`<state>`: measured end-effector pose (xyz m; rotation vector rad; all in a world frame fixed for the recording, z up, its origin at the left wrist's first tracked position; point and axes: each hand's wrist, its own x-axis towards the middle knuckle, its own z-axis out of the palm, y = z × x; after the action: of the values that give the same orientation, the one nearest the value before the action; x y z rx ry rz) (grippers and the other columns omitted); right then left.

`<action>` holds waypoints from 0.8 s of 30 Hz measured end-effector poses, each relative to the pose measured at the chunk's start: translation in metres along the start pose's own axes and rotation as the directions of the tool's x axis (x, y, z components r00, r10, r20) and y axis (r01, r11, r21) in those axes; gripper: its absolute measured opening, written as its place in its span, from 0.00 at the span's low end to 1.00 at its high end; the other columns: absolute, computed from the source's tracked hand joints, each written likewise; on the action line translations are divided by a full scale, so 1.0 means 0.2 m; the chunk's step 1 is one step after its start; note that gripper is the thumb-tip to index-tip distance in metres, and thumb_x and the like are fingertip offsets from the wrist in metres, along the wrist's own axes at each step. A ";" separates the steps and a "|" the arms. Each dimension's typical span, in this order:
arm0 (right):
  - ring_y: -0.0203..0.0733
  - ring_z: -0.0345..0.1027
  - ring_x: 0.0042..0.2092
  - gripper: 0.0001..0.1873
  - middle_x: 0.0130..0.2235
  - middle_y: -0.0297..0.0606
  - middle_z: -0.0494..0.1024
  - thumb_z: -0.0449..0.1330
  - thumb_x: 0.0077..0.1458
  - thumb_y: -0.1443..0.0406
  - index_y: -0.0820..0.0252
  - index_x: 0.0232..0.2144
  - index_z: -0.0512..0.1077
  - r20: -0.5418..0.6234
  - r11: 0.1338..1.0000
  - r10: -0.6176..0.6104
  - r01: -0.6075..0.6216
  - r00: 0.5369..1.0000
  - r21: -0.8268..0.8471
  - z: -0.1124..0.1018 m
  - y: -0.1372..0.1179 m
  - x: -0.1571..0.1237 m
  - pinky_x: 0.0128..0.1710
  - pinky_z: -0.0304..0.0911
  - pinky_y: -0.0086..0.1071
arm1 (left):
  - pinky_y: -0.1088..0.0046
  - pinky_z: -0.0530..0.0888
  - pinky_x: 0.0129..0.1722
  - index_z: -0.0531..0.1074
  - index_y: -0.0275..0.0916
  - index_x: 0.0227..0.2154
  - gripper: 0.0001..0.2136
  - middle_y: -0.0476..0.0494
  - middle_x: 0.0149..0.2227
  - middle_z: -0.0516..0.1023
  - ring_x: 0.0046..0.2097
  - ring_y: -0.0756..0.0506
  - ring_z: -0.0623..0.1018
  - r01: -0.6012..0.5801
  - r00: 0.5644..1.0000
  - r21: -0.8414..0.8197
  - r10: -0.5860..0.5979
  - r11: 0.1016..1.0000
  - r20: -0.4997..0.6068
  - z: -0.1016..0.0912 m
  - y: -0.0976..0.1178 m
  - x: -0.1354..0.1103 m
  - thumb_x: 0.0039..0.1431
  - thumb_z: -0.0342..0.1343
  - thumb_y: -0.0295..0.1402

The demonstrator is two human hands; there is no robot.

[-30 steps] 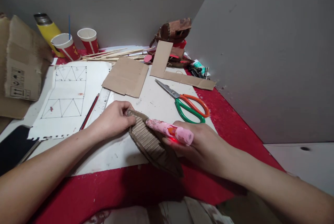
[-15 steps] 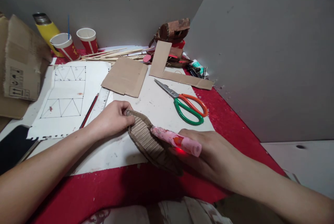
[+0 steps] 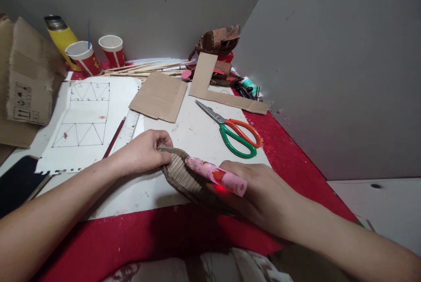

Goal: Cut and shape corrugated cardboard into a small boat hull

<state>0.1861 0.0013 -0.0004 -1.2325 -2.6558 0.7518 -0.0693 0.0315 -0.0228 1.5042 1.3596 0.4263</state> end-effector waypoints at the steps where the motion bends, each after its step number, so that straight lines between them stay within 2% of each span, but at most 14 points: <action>1: 0.40 0.68 0.28 0.08 0.27 0.38 0.74 0.53 0.61 0.62 0.58 0.33 0.69 0.017 1.000 -0.002 0.003 1.000 -0.001 0.00 -0.01 0.01 0.28 0.59 0.30 | 0.74 0.61 0.23 0.71 0.38 0.30 0.07 0.48 0.25 0.74 0.26 0.48 0.72 0.004 1.000 0.001 -0.004 1.000 0.020 0.00 0.00 0.00 0.45 0.54 0.29; 8: 0.40 0.65 0.27 0.12 0.27 0.39 0.72 0.48 0.63 0.60 0.59 0.33 0.67 0.079 1.000 -0.005 0.006 0.997 -0.002 -0.01 -0.01 0.02 0.27 0.57 0.31 | 0.74 0.58 0.21 0.71 0.38 0.31 0.08 0.49 0.22 0.72 0.23 0.50 0.69 0.027 0.996 0.012 -0.028 1.000 0.085 0.00 0.01 -0.01 0.45 0.53 0.28; 15: 0.37 0.61 0.23 0.15 0.24 0.36 0.71 0.45 0.65 0.59 0.56 0.27 0.61 0.091 0.999 0.032 -0.030 0.995 -0.027 -0.06 -0.02 -0.07 0.22 0.53 0.30 | 0.74 0.56 0.21 0.74 0.38 0.34 0.12 0.50 0.20 0.70 0.21 0.50 0.67 0.033 0.994 0.072 -0.041 0.997 0.103 0.01 0.06 -0.04 0.42 0.53 0.27; 19: 0.36 0.60 0.22 0.21 0.23 0.35 0.70 0.42 0.67 0.54 0.56 0.26 0.60 0.119 0.998 0.063 -0.062 0.991 -0.015 -0.09 -0.03 -0.11 0.21 0.51 0.30 | 0.74 0.55 0.20 0.74 0.38 0.34 0.14 0.51 0.20 0.69 0.21 0.50 0.67 0.026 0.990 0.091 -0.038 0.996 0.139 0.01 0.07 -0.05 0.41 0.53 0.26; 24: 0.36 0.60 0.22 0.22 0.24 0.36 0.71 0.42 0.67 0.53 0.56 0.26 0.60 0.115 0.994 0.095 -0.089 0.989 -0.055 -0.10 -0.03 -0.18 0.22 0.52 0.30 | 0.75 0.57 0.21 0.75 0.39 0.33 0.12 0.50 0.21 0.73 0.22 0.49 0.69 0.027 0.978 0.114 -0.050 0.993 0.203 0.00 0.06 -0.06 0.42 0.54 0.27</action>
<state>0.2122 -0.0208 0.0227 -1.3731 -2.7424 0.7992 -0.0670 0.0227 -0.0082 1.5633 1.2629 0.1664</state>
